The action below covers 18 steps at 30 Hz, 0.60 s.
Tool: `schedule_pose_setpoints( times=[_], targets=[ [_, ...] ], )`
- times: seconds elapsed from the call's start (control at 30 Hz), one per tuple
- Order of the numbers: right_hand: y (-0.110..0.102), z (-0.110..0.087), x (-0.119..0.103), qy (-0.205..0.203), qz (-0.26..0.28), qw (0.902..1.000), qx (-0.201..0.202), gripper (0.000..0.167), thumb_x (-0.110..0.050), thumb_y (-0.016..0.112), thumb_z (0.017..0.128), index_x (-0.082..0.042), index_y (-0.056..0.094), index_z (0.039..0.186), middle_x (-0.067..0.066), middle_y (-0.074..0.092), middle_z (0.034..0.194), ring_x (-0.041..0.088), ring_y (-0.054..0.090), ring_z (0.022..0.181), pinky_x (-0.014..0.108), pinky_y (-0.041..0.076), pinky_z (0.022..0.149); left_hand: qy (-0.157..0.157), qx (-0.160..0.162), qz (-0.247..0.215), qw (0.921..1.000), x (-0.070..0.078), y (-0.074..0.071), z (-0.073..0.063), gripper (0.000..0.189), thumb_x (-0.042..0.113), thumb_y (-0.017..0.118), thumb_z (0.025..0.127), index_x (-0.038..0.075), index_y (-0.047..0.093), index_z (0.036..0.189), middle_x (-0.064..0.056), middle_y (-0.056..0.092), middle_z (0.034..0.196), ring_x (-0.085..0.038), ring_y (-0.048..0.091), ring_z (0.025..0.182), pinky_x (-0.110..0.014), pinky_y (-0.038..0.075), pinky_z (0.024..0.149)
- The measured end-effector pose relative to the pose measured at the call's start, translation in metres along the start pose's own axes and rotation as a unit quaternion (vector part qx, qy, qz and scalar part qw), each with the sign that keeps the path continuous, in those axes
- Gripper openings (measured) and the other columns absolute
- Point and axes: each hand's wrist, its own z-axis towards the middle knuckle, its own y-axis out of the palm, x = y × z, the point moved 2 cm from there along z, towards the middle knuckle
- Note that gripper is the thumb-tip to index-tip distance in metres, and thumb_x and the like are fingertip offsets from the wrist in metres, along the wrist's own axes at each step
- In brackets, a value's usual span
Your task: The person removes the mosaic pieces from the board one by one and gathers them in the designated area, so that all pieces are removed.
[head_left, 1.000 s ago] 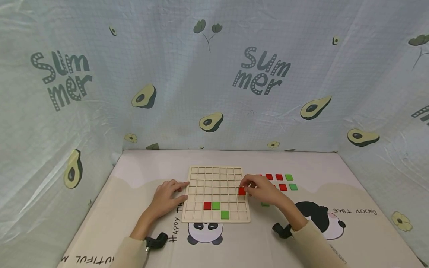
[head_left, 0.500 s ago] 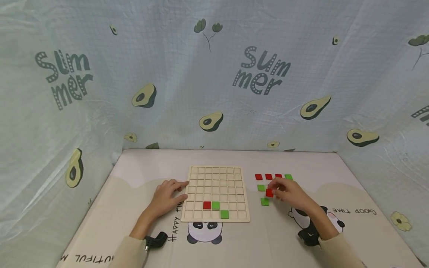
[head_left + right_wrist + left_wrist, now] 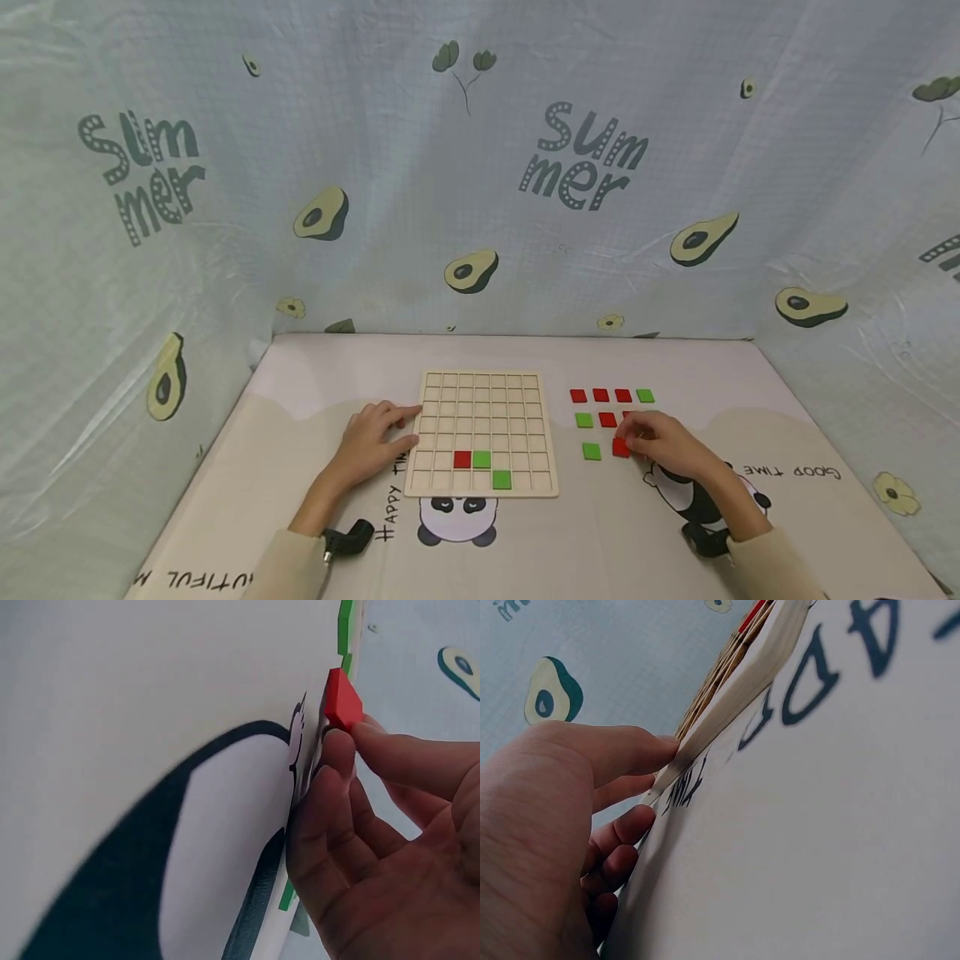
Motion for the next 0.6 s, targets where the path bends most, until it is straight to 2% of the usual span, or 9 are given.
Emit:
schedule_pose_setpoints(
  times=[0.17, 0.37, 0.6],
  targets=[
    [0.001, 0.0019, -0.0005, 0.001, 0.001, 0.9999, -0.01, 0.009, -0.006, 0.064, 0.097, -0.008, 0.069, 0.105, 0.005, 0.063, 0.095, 0.011, 0.056, 0.076, 0.027, 0.052, 0.062, 0.001, 0.0, 0.0, 1.0, 0.0003, 0.0001, -0.0001, 0.047, 0.039, 0.073, 0.091, 0.017, 0.071, 0.133, 0.007, 0.061, 0.095, -0.012, 0.048, 0.092, -0.034, 0.031, 0.079],
    [0.0015, 0.0008, -0.0032, 0.016, -0.007, 0.9998, -0.013, 0.02, -0.014, 0.078, 0.089, -0.009, 0.07, 0.106, 0.004, 0.064, 0.096, 0.011, 0.056, 0.08, 0.026, 0.05, 0.066, -0.001, 0.0, 0.0, 1.0, 0.0009, 0.0001, 0.0006, 0.047, 0.038, 0.074, 0.091, 0.017, 0.072, 0.132, 0.007, 0.06, 0.094, -0.012, 0.049, 0.092, -0.034, 0.031, 0.08],
    [0.0028, 0.0014, -0.0054, 0.01, -0.033, 0.9991, -0.025, 0.026, -0.009, 0.08, 0.086, -0.006, 0.07, 0.109, 0.004, 0.063, 0.095, 0.008, 0.055, 0.076, 0.025, 0.049, 0.066, -0.004, -0.001, -0.001, 1.0, 0.0011, 0.0, 0.0003, 0.047, 0.038, 0.074, 0.091, 0.016, 0.071, 0.132, 0.007, 0.061, 0.094, -0.013, 0.049, 0.092, -0.034, 0.031, 0.08]
  ],
)
